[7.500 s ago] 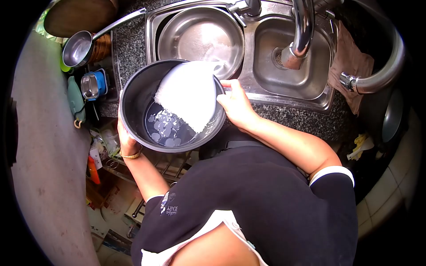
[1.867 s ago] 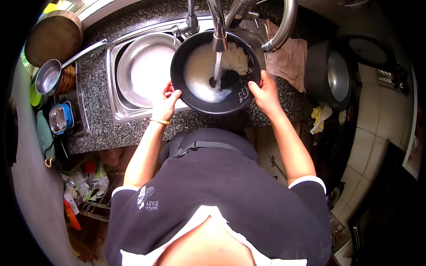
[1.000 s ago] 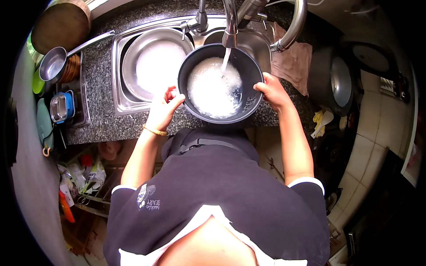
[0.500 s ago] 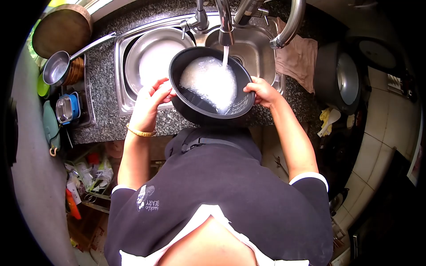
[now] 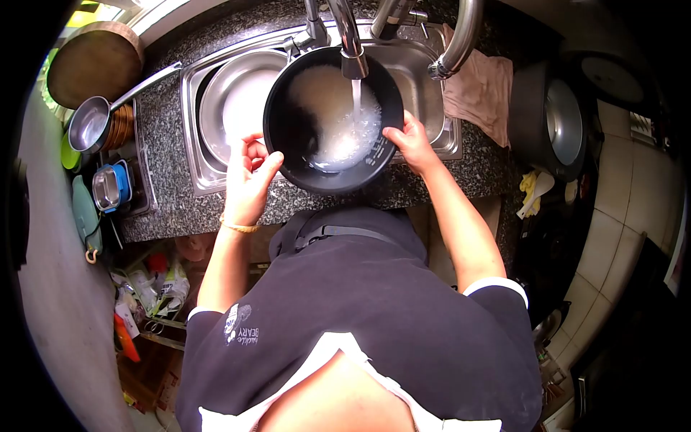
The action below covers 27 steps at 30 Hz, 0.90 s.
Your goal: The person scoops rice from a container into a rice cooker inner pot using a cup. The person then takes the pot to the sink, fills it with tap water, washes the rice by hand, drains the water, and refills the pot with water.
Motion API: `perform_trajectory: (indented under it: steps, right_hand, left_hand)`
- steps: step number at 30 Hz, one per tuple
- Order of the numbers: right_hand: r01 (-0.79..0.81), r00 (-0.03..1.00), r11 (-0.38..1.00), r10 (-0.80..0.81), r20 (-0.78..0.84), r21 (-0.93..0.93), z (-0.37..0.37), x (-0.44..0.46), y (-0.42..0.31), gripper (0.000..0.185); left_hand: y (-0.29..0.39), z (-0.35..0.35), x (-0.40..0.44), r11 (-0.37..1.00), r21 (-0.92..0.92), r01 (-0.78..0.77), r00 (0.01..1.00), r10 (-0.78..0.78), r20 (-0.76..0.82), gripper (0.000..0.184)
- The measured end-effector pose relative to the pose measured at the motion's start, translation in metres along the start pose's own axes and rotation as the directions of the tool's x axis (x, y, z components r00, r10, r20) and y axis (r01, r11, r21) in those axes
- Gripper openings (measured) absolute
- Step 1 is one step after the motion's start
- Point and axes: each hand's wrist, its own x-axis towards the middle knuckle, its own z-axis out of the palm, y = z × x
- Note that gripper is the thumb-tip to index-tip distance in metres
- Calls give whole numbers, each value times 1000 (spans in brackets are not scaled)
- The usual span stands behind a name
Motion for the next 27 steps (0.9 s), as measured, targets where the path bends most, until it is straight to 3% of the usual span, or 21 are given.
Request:
perform_trajectory:
  steps: [3,5,7,9,10,11,13,15,17,19,21,22,23,25,27]
  right_hand:
    - [199,973,975,-209,-99,-98,0,2,-11,20]
    - [290,950,937,-306,-61,-196,-6,3,-23,15]
    - [285,945,931,-312,-94,-230,-7,-1,-43,8]
    - [184,946,693,-318,-67,-698,-9,-6,-68,15]
    - [184,925,632,-370,-85,-753,3,-10,-85,26]
    - [183,924,630,-372,-86,-754,4,-10,-95,26]
    - [165,929,533,-367,-51,-830,5,-10,-106,25]
    - [176,934,554,-355,-40,-814,-5,-8,-106,24]
    - [126,976,711,-212,-39,-692,-20,-9,-97,23]
    - [99,980,749,-188,-67,-655,-29,-12,-80,24]
    - [-92,987,845,8,-160,-527,-34,-20,-64,25]
    - [-160,979,884,86,-183,-440,-30,-25,-57,27]
    - [-181,976,906,118,-181,-384,-31,-27,-41,24]
    - [-195,969,935,137,-206,-295,-19,-36,-17,19]
    - [-165,971,952,111,-212,-259,-14,-38,4,15]
  left_hand:
    - [-29,7,8,997,11,-71,997,71,-30,42]
    - [-55,11,15,998,-15,-66,994,64,-85,44]
    - [-79,14,21,999,-39,-38,997,35,-69,43]
    - [-95,18,24,980,-179,88,995,-94,-23,40]
    - [-95,22,24,969,-211,129,991,-133,-7,35]
    - [-99,24,24,969,-213,128,991,-132,-5,35]
    - [-106,28,24,927,-260,271,963,-258,82,31]
    - [-102,28,25,906,-274,322,947,-313,77,29]
    - [-85,27,28,838,-331,434,899,-427,99,32]
    - [-68,30,29,865,-264,427,901,-432,40,35]
    - [-62,30,31,945,-186,269,962,-272,8,37]
    - [-58,29,32,976,-47,213,977,-213,0,35]
    - [-53,27,32,976,-47,212,977,-212,-5,35]
    - [-42,26,32,999,32,29,999,-30,24,32]
    - [-31,19,33,983,172,-63,997,57,42,34]
